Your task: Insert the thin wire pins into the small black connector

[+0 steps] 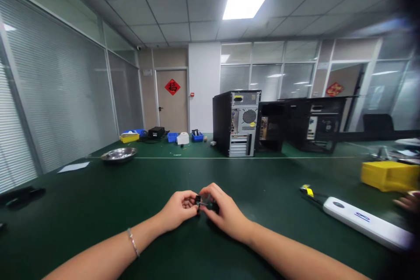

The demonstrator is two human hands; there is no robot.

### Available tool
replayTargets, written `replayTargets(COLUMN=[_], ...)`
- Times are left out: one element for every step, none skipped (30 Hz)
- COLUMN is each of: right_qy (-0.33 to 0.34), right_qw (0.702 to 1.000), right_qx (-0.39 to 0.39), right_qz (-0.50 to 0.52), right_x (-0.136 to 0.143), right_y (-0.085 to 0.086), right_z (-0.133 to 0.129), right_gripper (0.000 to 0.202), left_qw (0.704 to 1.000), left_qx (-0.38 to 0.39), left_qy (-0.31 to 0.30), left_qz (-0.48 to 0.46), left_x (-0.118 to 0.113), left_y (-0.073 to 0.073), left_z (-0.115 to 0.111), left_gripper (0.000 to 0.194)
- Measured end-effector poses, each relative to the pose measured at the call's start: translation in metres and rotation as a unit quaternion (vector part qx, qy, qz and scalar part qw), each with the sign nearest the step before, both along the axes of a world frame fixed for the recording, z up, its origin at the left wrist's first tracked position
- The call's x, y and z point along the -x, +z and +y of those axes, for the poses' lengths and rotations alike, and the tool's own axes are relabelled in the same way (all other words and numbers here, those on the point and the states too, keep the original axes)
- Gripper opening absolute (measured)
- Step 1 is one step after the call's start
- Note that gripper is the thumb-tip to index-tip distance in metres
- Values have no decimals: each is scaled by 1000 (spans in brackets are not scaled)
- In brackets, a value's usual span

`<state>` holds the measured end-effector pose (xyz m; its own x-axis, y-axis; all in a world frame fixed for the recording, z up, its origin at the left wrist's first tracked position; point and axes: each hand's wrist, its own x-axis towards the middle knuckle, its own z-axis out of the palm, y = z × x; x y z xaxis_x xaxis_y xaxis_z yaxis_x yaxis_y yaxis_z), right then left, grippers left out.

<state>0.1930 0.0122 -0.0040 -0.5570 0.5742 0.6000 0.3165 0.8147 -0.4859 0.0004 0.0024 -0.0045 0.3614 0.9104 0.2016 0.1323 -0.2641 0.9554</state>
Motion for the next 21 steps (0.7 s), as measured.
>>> replayTargets(right_qy=[0, 0, 1, 1, 3, 5, 7, 9, 10, 10, 9, 8, 6, 6, 5, 6, 8, 9, 11, 13, 14], right_qw=[1000, 1000, 1000, 1000, 1000, 1000, 1000, 1000, 1000, 1000, 1000, 1000, 1000, 1000, 1000, 1000, 1000, 1000, 1000, 1000, 1000], right_qx=[4, 7, 10, 12, 13, 14, 14, 13, 13, 12, 13, 13, 13, 13, 13, 14, 15, 17, 19, 22, 25], right_qz=[5, 6, 6, 5, 3, 1, -1, -1, -2, -1, 0, 1, 3, 3, 4, 5, 6, 7, 7, 8, 9], right_x=[0, -1, -1, -1, -1, -1, -1, -1, -1, -1, -1, -1, -1, 0, 0, 0, 0, 0, 0, 0, 0], right_y=[0, 0, 0, 0, 0, 0, 0, 0, -1, -1, -1, -2, -2, -3, -3, -3, -4, -4, -5, -5, -5], right_z=[0, 0, 1, 1, 1, 1, 1, 1, 1, 1, 2, 2, 3, 3, 3, 4, 4, 4, 4, 3, 2], right_gripper=[24, 22, 20, 19, 18, 18, 18, 18, 18, 18, 18, 18, 18, 17, 18, 18, 18, 19, 20, 20, 20], left_qw=[1000, 1000, 1000, 1000, 1000, 999, 999, 999, 999, 999, 999, 999, 999, 999, 998, 998, 998, 998, 998, 998, 998], left_qx=[5, 10, 15, 19, 21, 20, 17, 12, 8, 2, -2, -6, -10, -14, -19, -23, -28, -31, -32, -33, -33], left_qy=[-3, -7, -12, -16, -21, -24, -27, -30, -33, -35, -37, -38, -39, -40, -40, -40, -39, -39, -38, -38, -38], left_qz=[-2, -4, -5, -7, -7, -7, -6, -3, 2, 8, 15, 21, 26, 31, 34, 36, 38, 39, 41, 43, 47], left_x=[0, 0, 0, 1, 1, 1, 2, 2, 3, 3, 3, 3, 3, 2, 2, 2, 2, 2, 2, 1, 1], left_y=[1, 2, 2, 3, 3, 3, 3, 3, 3, 3, 3, 3, 3, 2, 2, 3, 3, 3, 3, 3, 3], left_z=[-1, -1, -1, -1, -1, -1, -1, -1, 0, -1, -1, -1, -1, -2, -2, -2, -2, -3, -3, -3, -3], left_gripper=[19, 19, 19, 20, 20, 22, 23, 25, 27, 29, 30, 32, 33, 34, 35, 36, 37, 37, 37, 38, 38])
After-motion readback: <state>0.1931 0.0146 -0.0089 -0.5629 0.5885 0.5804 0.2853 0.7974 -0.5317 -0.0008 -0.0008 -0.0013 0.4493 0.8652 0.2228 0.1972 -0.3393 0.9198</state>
